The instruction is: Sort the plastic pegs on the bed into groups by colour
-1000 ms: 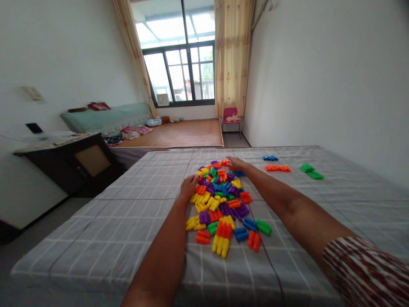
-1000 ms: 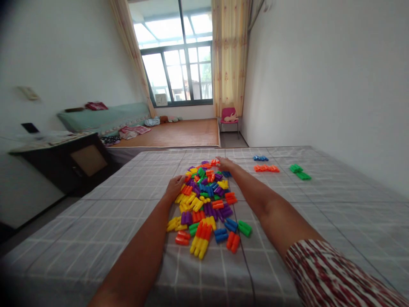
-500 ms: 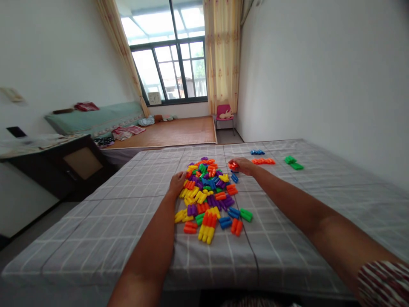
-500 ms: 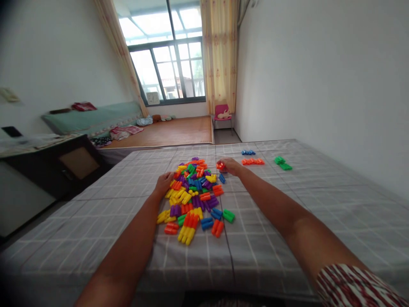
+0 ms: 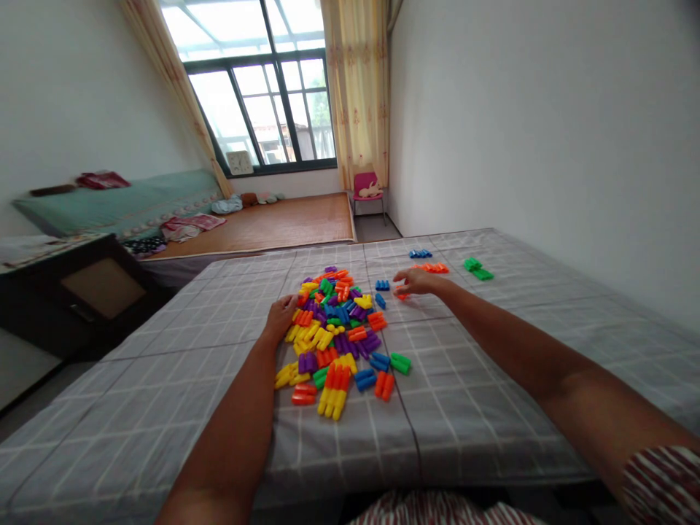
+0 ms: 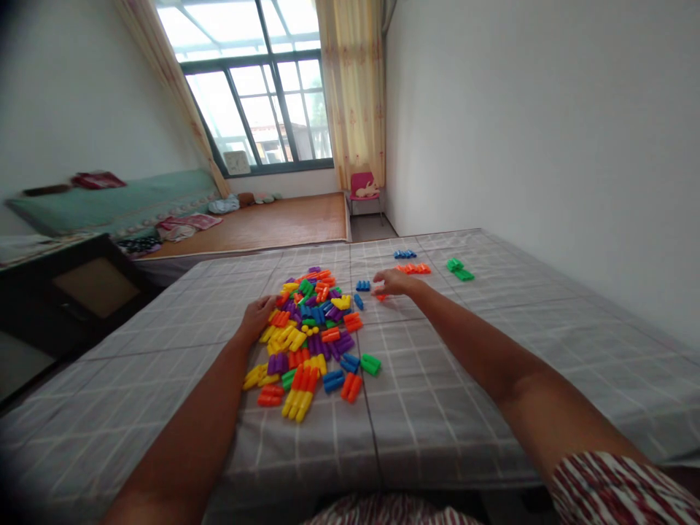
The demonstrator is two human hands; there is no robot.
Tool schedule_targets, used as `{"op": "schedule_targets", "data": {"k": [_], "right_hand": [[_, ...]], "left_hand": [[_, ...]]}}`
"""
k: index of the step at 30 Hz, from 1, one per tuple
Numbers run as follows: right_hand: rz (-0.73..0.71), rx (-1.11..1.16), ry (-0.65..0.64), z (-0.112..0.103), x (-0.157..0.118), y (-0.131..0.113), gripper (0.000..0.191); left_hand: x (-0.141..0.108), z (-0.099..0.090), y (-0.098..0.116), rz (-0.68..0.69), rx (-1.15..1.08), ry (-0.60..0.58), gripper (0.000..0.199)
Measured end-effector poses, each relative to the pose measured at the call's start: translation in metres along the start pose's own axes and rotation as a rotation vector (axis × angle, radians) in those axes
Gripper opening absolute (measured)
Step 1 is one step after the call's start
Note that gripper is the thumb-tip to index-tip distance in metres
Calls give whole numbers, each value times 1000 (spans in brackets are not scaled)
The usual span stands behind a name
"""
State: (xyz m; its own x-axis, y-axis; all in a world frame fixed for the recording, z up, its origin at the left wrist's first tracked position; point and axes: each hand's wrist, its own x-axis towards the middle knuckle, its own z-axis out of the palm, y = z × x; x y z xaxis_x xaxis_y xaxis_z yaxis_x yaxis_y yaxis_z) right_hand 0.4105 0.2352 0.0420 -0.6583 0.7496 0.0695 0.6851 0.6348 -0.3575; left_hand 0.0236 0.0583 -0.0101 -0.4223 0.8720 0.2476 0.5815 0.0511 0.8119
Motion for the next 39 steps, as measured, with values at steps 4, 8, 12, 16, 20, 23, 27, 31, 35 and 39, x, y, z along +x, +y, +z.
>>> {"op": "schedule_targets", "data": {"k": [4,8,12,16,20,23,27,31,35,39], "right_hand": [[42,116,-18,-13,0,15,33],[-65,187,-297,-12,-7,19,58],[-80,127,-334,-1,-17,11,53],[-103,90,-233,12,-21,10,49],[-90,84,-190,10,-14,27,46],[-20,66,25,-11,-2,53,45],[184,-32,298,-40,18,92,48],[198,-142,202,-39,31,111,43],[170,-187,139,-23,39,111,46],[211,-233,83,-13,42,107,46]], "left_hand": [[-1,0,0,-8,-19,-26,57],[-2,0,1,1,-46,-24,57],[-1,-1,1,-7,-30,-27,57],[0,-3,2,6,3,-12,53],[0,-4,4,-2,11,-12,49],[0,-4,5,-20,0,-4,47],[1,-4,5,-20,-7,-9,48],[2,-4,3,-19,-14,-14,49],[2,-4,2,-18,-5,-15,49],[2,-4,1,-14,1,-10,50]]}}
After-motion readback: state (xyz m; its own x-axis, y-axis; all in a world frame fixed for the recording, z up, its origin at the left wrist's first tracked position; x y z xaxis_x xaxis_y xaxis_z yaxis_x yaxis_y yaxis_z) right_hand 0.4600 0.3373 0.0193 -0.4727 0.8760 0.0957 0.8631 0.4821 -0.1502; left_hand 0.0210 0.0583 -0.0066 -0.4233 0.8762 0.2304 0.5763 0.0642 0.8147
